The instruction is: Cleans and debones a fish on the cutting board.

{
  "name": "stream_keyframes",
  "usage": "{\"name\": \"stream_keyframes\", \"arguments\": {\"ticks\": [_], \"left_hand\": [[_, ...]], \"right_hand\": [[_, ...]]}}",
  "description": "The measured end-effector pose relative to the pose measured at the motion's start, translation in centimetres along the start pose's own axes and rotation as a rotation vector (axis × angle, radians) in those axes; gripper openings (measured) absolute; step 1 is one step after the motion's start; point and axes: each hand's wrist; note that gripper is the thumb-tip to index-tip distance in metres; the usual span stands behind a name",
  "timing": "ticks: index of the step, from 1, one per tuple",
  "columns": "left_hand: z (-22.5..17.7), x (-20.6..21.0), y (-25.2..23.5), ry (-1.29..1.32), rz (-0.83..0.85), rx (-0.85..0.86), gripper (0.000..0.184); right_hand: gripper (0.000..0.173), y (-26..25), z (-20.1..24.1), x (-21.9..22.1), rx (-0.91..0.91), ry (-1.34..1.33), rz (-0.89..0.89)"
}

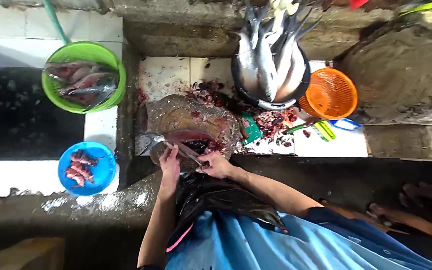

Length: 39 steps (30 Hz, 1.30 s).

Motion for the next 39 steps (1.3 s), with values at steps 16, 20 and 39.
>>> {"name": "stream_keyframes", "arguments": {"ticks": [16, 20, 39], "left_hand": [[1.1, -3.3, 1.5, 0.088, -0.01, -0.081, 0.018], [1.1, -2.9, 1.2, 0.149, -0.014, -0.096, 0.025], [0.3, 0.1, -1.5, -0.361, -0.115, 0.147, 0.024]], "right_hand": [[0.028, 0.7, 0.1, -3.9, -0.017, -0.264, 0.142], [0.029, 0.7, -0.2, -2.2, -0.002, -0.268, 0.179], [0.038, -2.9, 2.7, 0.1, 0.077, 0.038, -0.017]]}}
Point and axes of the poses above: each hand's wrist, its own y-axis away from the middle knuckle, its own x-axis out of the palm, z = x × y, and after that the axes turned 8 degrees about z, right-handed
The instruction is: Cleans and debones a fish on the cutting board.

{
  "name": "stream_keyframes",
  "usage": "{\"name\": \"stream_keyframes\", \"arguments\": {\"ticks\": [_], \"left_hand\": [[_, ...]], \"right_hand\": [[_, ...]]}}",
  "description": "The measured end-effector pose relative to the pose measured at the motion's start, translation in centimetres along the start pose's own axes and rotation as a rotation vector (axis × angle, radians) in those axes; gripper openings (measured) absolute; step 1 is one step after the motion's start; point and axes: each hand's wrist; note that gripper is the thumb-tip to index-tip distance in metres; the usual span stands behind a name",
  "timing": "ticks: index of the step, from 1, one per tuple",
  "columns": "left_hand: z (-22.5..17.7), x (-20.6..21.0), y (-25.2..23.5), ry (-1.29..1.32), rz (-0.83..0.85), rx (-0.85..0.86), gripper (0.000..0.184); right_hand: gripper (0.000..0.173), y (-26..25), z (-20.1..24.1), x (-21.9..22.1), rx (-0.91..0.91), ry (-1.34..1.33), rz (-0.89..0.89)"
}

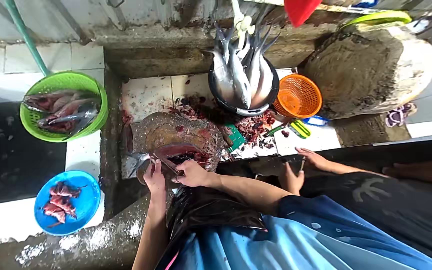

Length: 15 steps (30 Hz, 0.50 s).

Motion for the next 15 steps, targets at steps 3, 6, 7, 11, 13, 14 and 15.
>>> {"name": "stream_keyframes", "arguments": {"ticks": [3, 6, 7, 11, 13, 14, 15], "left_hand": [[-1.4, 0.8, -0.5, -0.123, 0.093, 0.11, 0.026], [-3.8, 0.2, -1.2, -0.089, 0.217, 0.216, 0.032], [-4.3, -0.1, -1.8, -0.044, 0.24, 0.246, 0.028], [-4.8, -1.8, -5.0, -0.064, 0.233, 0.239, 0.025], [-5.1, -3.0, -4.4, -0.325, 0.109, 0.178, 0.024], [-4.9, -3.4, -4.0, -0.436, 0.066, 0.16, 0.026], [-4.2, -3.6, -3.4, -0.503, 0.038, 0.13, 0.026]], "right_hand": [[0.045, 0.3, -0.1, -1.8, -0.093, -0.007, -0.338], [0.038, 0.9, -0.6, -6.0, 0.1, -0.124, -0.421], [0.038, 1.2, -1.3, -6.9, 0.142, -0.121, -0.432], [0.036, 3.7, -4.5, -7.4, 0.147, -0.176, -0.538], [0.035, 4.8, -5.4, -5.6, 0.121, -0.185, -0.54], [0.034, 5.0, -5.8, -4.6, 0.102, -0.179, -0.537], [0.034, 5.2, -6.2, -3.8, 0.082, -0.184, -0.534]]}}
Point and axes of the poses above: each hand's wrist, its own y-axis away from the middle knuckle, its own x-axis out of the palm, z = x × y, and after that the axes turned 8 degrees about z, right-handed
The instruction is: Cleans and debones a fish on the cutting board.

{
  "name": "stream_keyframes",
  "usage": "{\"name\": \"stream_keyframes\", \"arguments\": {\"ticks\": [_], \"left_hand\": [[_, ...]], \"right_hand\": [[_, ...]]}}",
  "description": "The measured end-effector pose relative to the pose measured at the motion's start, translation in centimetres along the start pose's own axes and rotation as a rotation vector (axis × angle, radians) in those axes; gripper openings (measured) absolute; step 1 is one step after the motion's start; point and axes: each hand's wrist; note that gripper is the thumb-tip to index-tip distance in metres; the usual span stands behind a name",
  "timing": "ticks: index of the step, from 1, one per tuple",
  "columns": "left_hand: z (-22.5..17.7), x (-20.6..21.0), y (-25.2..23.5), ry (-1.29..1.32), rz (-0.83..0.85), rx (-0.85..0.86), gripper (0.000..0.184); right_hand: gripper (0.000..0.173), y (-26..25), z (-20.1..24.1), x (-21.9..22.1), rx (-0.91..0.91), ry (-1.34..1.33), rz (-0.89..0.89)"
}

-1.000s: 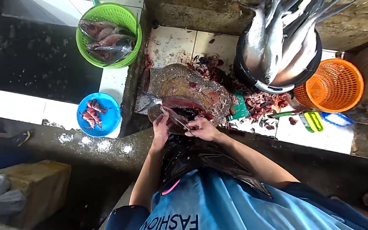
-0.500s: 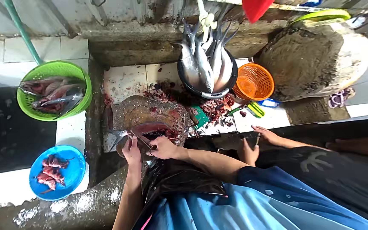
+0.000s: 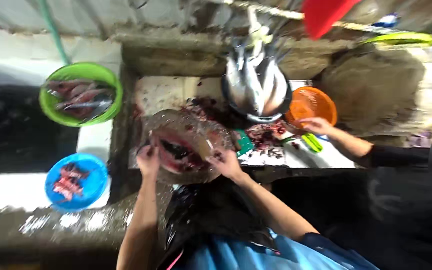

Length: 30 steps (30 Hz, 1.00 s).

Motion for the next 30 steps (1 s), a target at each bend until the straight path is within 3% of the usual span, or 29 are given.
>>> {"name": "stream_keyframes", "arguments": {"ticks": [3, 6, 8, 11, 16, 20, 24, 30], "left_hand": [[2.0, 1.3, 3.1, -0.027, 0.077, -0.168, 0.025], [2.9, 3.0, 6.0, 0.378, 0.166, -0.26, 0.026], [3.0, 3.9, 7.3, 0.628, 0.175, -0.256, 0.041], [3.5, 4.6, 7.7, 0.801, 0.151, -0.222, 0.059], [2.7, 4.7, 8.1, 0.695, 0.197, -0.334, 0.03], [1.9, 4.6, 9.0, 0.701, 0.245, -0.318, 0.041], [3.3, 5.4, 8.4, 0.777, 0.218, -0.235, 0.039], [3.4, 4.9, 9.3, 0.645, 0.241, -0.17, 0.042]], "right_hand": [[0.033, 1.9, -1.1, 1.0, 0.001, -0.021, 0.066], [0.033, 3.3, -1.8, 1.8, -0.011, -0.072, 0.162], [0.031, 4.2, -1.7, 1.8, 0.021, -0.184, 0.261], [0.026, 4.9, -0.9, 1.4, 0.073, -0.396, 0.416], [0.022, 5.0, 0.5, 0.3, 0.195, -0.543, 0.61], [0.024, 4.8, 1.2, 0.2, 0.266, -0.551, 0.685], [0.025, 4.5, 1.2, 0.3, 0.321, -0.53, 0.699], [0.031, 4.0, 1.1, 0.7, 0.457, -0.64, 0.698]]}}
Point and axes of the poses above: each hand's wrist, its own y-axis away from the middle knuckle, its own x-axis out of the palm, z = x × y, and after that the axes turned 8 degrees about z, right-handed
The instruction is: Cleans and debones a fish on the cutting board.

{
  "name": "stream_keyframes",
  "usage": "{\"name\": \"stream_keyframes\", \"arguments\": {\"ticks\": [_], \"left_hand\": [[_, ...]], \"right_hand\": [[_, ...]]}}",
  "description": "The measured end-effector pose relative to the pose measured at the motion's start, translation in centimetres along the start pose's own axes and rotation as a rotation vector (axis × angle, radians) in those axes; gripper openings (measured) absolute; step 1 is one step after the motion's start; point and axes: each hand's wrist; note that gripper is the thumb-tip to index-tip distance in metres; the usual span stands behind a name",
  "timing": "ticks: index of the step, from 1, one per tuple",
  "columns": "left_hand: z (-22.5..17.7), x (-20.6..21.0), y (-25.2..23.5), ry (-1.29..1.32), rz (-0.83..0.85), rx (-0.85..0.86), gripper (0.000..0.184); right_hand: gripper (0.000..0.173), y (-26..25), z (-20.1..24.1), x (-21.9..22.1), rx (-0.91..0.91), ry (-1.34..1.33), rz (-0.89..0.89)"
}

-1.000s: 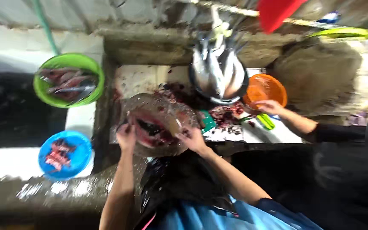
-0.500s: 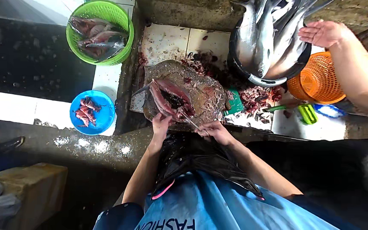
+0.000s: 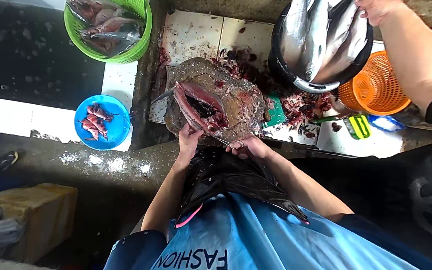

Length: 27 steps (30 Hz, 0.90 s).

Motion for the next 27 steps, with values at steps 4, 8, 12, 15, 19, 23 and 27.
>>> {"name": "stream_keyframes", "arguments": {"ticks": [4, 8, 12, 15, 19, 23, 27], "left_hand": [[0.6, -0.1, -0.4, 0.01, -0.04, 0.027, 0.044], [-0.4, 0.4, -0.5, 0.164, -0.059, -0.03, 0.049], [-1.8, 0.9, -1.5, 0.34, -0.041, -0.058, 0.041], [-2.4, 1.1, -1.8, 0.373, -0.019, -0.064, 0.043], [-2.7, 1.0, -2.1, 0.417, 0.004, -0.087, 0.042], [-2.3, 0.6, -2.1, 0.403, 0.039, -0.077, 0.042], [-1.3, 0.7, -1.7, 0.321, 0.097, -0.06, 0.046]], "right_hand": [[0.021, -0.2, -0.7, -0.3, -0.091, 0.087, 0.062], [0.021, -0.4, -2.3, -1.8, -0.318, 0.738, 0.06], [0.033, -0.9, -3.7, -1.9, -0.435, 1.055, -0.116], [0.038, -1.0, -4.1, -1.8, -0.464, 1.227, -0.262], [0.038, -1.6, -4.4, -1.7, -0.463, 1.458, -0.407], [0.038, -1.7, -3.8, -1.1, -0.38, 1.467, -0.379], [0.037, -2.1, -2.3, -0.2, -0.305, 1.422, -0.278]]}}
Point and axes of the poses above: each hand's wrist, its own y-axis away from the middle knuckle, its own x-axis out of the palm, z = x × y, and after that the axes turned 8 degrees about z, right-handed
